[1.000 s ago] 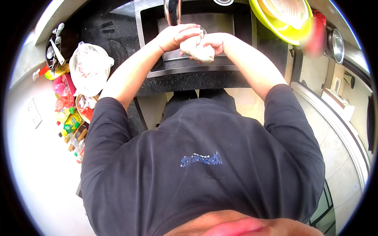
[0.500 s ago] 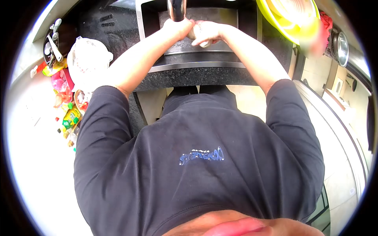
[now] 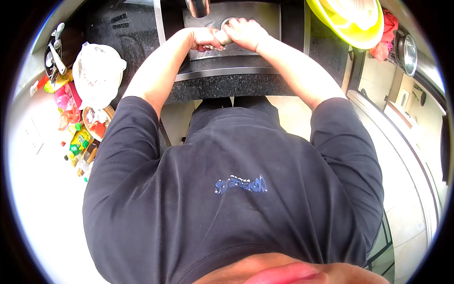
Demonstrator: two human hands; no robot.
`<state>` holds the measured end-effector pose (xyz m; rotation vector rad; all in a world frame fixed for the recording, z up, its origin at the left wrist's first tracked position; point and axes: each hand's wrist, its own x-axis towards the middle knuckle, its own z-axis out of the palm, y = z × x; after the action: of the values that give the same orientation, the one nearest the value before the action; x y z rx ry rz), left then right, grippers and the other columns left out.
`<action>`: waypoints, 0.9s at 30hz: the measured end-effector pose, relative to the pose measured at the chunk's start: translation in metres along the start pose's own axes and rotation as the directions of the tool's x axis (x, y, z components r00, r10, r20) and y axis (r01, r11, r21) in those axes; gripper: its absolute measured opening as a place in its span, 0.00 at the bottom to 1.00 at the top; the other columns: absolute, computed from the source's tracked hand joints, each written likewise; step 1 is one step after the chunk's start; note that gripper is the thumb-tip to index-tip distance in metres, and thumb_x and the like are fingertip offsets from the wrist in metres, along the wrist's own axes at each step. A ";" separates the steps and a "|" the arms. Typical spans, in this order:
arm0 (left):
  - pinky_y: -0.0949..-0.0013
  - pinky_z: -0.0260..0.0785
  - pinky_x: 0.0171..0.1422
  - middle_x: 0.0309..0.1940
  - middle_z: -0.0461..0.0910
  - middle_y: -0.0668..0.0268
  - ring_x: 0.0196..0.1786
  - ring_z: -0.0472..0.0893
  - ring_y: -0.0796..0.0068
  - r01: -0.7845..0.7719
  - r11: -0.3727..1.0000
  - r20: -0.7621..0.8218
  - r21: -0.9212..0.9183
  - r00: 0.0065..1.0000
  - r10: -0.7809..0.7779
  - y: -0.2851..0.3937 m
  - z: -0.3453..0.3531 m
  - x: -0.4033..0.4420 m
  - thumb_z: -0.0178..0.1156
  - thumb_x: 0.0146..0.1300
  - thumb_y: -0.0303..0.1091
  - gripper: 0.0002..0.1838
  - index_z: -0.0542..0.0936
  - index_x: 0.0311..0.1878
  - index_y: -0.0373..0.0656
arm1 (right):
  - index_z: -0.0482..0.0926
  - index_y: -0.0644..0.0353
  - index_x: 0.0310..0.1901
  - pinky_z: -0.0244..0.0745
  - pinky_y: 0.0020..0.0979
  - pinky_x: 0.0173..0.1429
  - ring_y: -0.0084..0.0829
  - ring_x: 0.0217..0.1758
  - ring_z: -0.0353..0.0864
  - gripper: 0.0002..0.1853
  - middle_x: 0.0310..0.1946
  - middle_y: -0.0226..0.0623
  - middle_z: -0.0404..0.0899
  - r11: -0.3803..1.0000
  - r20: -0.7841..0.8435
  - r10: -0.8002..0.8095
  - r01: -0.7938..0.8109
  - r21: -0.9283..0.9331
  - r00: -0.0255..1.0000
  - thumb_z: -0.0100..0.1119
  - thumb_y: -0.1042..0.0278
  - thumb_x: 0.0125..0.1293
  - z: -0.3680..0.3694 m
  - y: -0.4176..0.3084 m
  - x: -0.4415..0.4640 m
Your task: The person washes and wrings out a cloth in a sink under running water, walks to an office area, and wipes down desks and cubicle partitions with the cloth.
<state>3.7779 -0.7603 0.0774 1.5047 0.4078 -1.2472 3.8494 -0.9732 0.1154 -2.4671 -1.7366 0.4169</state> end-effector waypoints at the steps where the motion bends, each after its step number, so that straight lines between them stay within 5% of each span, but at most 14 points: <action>1: 0.78 0.62 0.23 0.26 0.77 0.73 0.22 0.72 0.85 0.006 0.998 0.107 -0.061 0.994 0.000 -0.001 -0.001 -0.002 0.75 0.60 0.35 0.14 0.80 0.45 0.48 | 0.78 0.55 0.58 0.88 0.45 0.52 0.44 0.53 0.87 0.17 0.54 0.44 0.80 0.996 -0.002 -0.088 0.088 -0.019 0.996 0.56 0.60 0.72 -0.002 0.003 -0.001; 5: 0.80 0.68 0.28 0.30 0.82 0.73 0.28 0.79 0.84 0.113 0.957 0.400 -0.268 0.917 0.004 -0.015 0.002 0.000 0.75 0.62 0.39 0.17 0.80 0.49 0.48 | 0.77 0.53 0.62 0.86 0.44 0.58 0.44 0.60 0.84 0.25 0.57 0.41 0.79 0.996 0.010 -0.015 0.014 0.094 1.000 0.68 0.63 0.64 0.000 -0.006 -0.018; 6: 0.81 0.76 0.30 0.41 0.88 0.64 0.32 0.86 0.81 0.128 0.951 0.396 -0.280 0.918 -0.007 -0.020 -0.001 0.007 0.74 0.65 0.42 0.23 0.80 0.60 0.48 | 0.76 0.51 0.65 0.84 0.43 0.62 0.44 0.62 0.82 0.32 0.59 0.40 0.78 0.985 -0.007 0.045 -0.043 0.169 0.999 0.75 0.65 0.57 0.002 -0.008 -0.023; 10: 0.74 0.84 0.42 0.50 0.87 0.59 0.44 0.89 0.74 -0.076 0.864 0.190 -0.497 0.962 0.194 0.016 0.030 -0.027 0.74 0.66 0.44 0.30 0.77 0.66 0.40 | 0.75 0.48 0.66 0.82 0.44 0.66 0.43 0.64 0.81 0.36 0.62 0.39 0.76 0.970 -0.069 0.146 -0.129 0.206 0.987 0.78 0.66 0.54 -0.007 0.002 -0.026; 15: 0.73 0.82 0.40 0.49 0.86 0.62 0.42 0.85 0.76 -0.225 0.924 0.158 -0.310 0.946 0.283 0.039 0.017 -0.021 0.73 0.64 0.44 0.32 0.75 0.67 0.39 | 0.74 0.49 0.69 0.80 0.41 0.68 0.42 0.65 0.82 0.36 0.62 0.41 0.77 0.940 -0.107 0.156 -0.114 0.322 0.982 0.78 0.64 0.59 -0.023 0.033 -0.024; 17: 0.66 0.83 0.44 0.47 0.87 0.58 0.43 0.87 0.68 -0.197 0.871 -0.158 0.450 0.942 0.295 0.066 0.024 -0.050 0.74 0.61 0.41 0.32 0.75 0.64 0.37 | 0.72 0.51 0.71 0.82 0.38 0.65 0.35 0.59 0.84 0.37 0.56 0.38 0.82 0.610 -0.051 0.252 -0.118 0.784 0.966 0.77 0.66 0.60 -0.033 0.044 -0.033; 18: 0.58 0.82 0.53 0.45 0.87 0.50 0.47 0.88 0.53 -0.332 0.575 -0.186 0.748 0.727 0.661 0.042 0.020 -0.031 0.75 0.58 0.39 0.31 0.74 0.61 0.35 | 0.72 0.52 0.72 0.83 0.36 0.60 0.32 0.53 0.86 0.30 0.51 0.38 0.83 0.312 0.120 0.378 -0.248 0.917 0.918 0.67 0.60 0.70 -0.038 0.049 -0.035; 19: 0.58 0.82 0.53 0.45 0.87 0.50 0.47 0.88 0.53 -0.333 0.570 -0.181 0.752 0.726 0.664 0.050 0.021 -0.041 0.75 0.58 0.39 0.31 0.74 0.61 0.35 | 0.71 0.53 0.73 0.84 0.33 0.55 0.29 0.47 0.87 0.25 0.46 0.37 0.85 -0.027 0.312 0.436 -0.335 0.942 0.844 0.57 0.54 0.80 -0.043 0.054 -0.037; 21: 0.54 0.78 0.59 0.48 0.86 0.45 0.53 0.85 0.42 -0.355 0.531 -0.139 0.770 0.718 0.682 0.069 0.028 -0.072 0.75 0.58 0.37 0.29 0.74 0.58 0.36 | 0.70 0.52 0.73 0.82 0.32 0.49 0.25 0.41 0.87 0.30 0.46 0.36 0.87 -0.413 0.477 0.447 -0.298 0.860 0.757 0.53 0.40 0.81 -0.014 0.069 -0.042; 23: 0.54 0.78 0.57 0.48 0.85 0.46 0.53 0.85 0.42 -0.393 0.471 -0.122 0.790 0.651 0.749 0.068 0.030 -0.075 0.75 0.58 0.37 0.27 0.75 0.57 0.38 | 0.69 0.54 0.74 0.83 0.47 0.62 0.44 0.61 0.86 0.37 0.61 0.55 0.83 -0.578 0.573 0.297 -0.334 0.745 0.763 0.48 0.31 0.79 -0.006 0.061 -0.039; 25: 0.54 0.78 0.57 0.48 0.85 0.49 0.52 0.85 0.44 -0.448 0.399 -0.107 0.800 0.547 0.830 0.071 0.028 -0.080 0.76 0.58 0.37 0.27 0.76 0.57 0.39 | 0.67 0.54 0.77 0.79 0.59 0.67 0.58 0.68 0.80 0.48 0.68 0.62 0.76 -0.634 0.689 -0.036 -0.550 0.544 0.724 0.40 0.18 0.73 -0.017 0.057 -0.048; 27: 0.55 0.79 0.57 0.46 0.85 0.52 0.51 0.85 0.46 -0.445 0.348 -0.078 0.825 0.521 0.850 0.076 0.024 -0.082 0.75 0.58 0.37 0.24 0.78 0.54 0.41 | 0.65 0.54 0.79 0.75 0.70 0.65 0.70 0.70 0.75 0.59 0.71 0.67 0.71 -0.681 0.558 -0.355 -0.616 0.395 0.750 0.28 0.09 0.65 -0.018 0.049 -0.050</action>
<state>3.7939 -0.7788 0.1892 2.3671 -0.5056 -0.2260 3.8830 -1.0358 0.1296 -0.6714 0.2939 1.8437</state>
